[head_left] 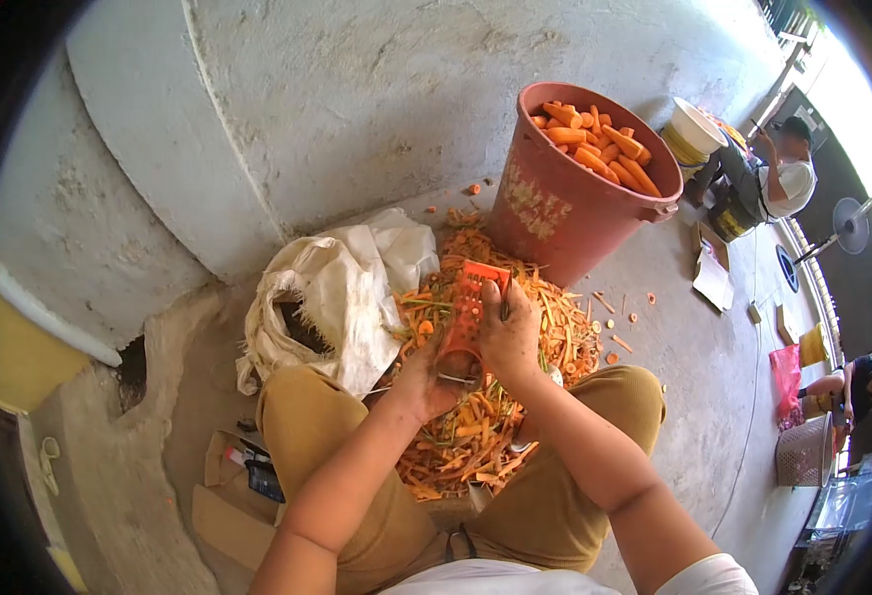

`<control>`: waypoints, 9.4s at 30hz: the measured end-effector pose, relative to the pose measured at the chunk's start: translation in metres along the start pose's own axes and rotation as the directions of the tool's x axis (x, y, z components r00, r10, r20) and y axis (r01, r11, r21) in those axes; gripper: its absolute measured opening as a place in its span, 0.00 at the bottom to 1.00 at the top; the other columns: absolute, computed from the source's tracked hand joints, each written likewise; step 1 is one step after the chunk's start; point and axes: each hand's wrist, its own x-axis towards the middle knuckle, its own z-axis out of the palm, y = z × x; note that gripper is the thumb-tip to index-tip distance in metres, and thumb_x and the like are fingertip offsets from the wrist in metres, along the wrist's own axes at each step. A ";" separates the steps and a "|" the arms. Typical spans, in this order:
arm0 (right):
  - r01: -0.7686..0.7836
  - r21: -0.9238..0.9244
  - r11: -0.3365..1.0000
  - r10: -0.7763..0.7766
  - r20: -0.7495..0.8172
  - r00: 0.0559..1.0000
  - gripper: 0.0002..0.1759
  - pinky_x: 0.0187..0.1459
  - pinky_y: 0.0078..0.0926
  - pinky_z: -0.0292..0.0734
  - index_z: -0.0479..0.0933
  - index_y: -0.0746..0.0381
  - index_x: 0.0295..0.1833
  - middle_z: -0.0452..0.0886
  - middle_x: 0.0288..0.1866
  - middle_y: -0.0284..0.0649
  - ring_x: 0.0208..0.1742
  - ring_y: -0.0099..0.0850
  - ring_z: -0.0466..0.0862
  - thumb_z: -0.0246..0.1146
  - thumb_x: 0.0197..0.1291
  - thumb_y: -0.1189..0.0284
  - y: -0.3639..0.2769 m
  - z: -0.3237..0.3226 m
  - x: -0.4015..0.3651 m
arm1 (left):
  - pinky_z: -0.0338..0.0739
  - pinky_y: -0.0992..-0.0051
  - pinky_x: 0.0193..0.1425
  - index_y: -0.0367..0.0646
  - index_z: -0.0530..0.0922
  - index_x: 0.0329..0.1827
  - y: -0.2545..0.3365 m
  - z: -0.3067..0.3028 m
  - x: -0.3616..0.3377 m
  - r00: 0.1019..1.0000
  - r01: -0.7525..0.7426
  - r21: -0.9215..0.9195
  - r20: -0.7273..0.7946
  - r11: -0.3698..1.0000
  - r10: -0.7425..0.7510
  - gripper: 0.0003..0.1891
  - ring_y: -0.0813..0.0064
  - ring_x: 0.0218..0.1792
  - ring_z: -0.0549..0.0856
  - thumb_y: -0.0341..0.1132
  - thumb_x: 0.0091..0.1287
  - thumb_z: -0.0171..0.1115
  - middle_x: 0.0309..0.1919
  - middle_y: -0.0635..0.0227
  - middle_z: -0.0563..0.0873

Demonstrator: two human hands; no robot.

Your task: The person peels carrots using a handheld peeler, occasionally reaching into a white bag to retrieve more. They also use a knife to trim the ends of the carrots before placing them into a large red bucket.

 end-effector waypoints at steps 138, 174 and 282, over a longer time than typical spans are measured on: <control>-0.163 0.141 0.977 0.138 0.174 0.975 0.11 0.19 0.27 0.65 0.68 0.65 0.30 0.70 0.16 0.41 0.19 0.22 0.70 0.53 0.60 0.69 -0.013 0.002 -0.009 | 0.77 0.70 0.34 0.46 0.70 0.50 0.010 -0.026 -0.004 1.000 0.018 -0.038 -0.018 0.999 -0.019 0.18 0.71 0.35 0.79 0.47 0.65 0.43 0.38 0.69 0.79; -0.053 -0.063 0.997 0.025 -0.384 0.923 0.17 0.19 0.25 0.61 0.66 0.66 0.22 0.66 0.13 0.36 0.16 0.22 0.63 0.50 0.61 0.67 0.060 -0.032 0.074 | 0.75 0.78 0.33 0.42 0.69 0.51 0.011 -0.015 -0.010 0.968 0.175 0.220 0.138 0.960 -0.208 0.23 0.78 0.31 0.78 0.52 0.64 0.45 0.35 0.69 0.78; -0.477 0.092 0.874 0.336 0.593 0.732 0.14 0.22 0.26 0.71 0.71 0.64 0.40 0.77 0.22 0.40 0.20 0.30 0.76 0.50 0.61 0.64 0.047 -0.017 0.003 | 0.72 0.67 0.42 0.37 0.72 0.44 0.030 -0.009 -0.016 0.952 -0.058 0.992 0.089 -0.112 0.292 0.21 0.56 0.38 0.79 0.34 0.46 0.65 0.35 0.53 0.80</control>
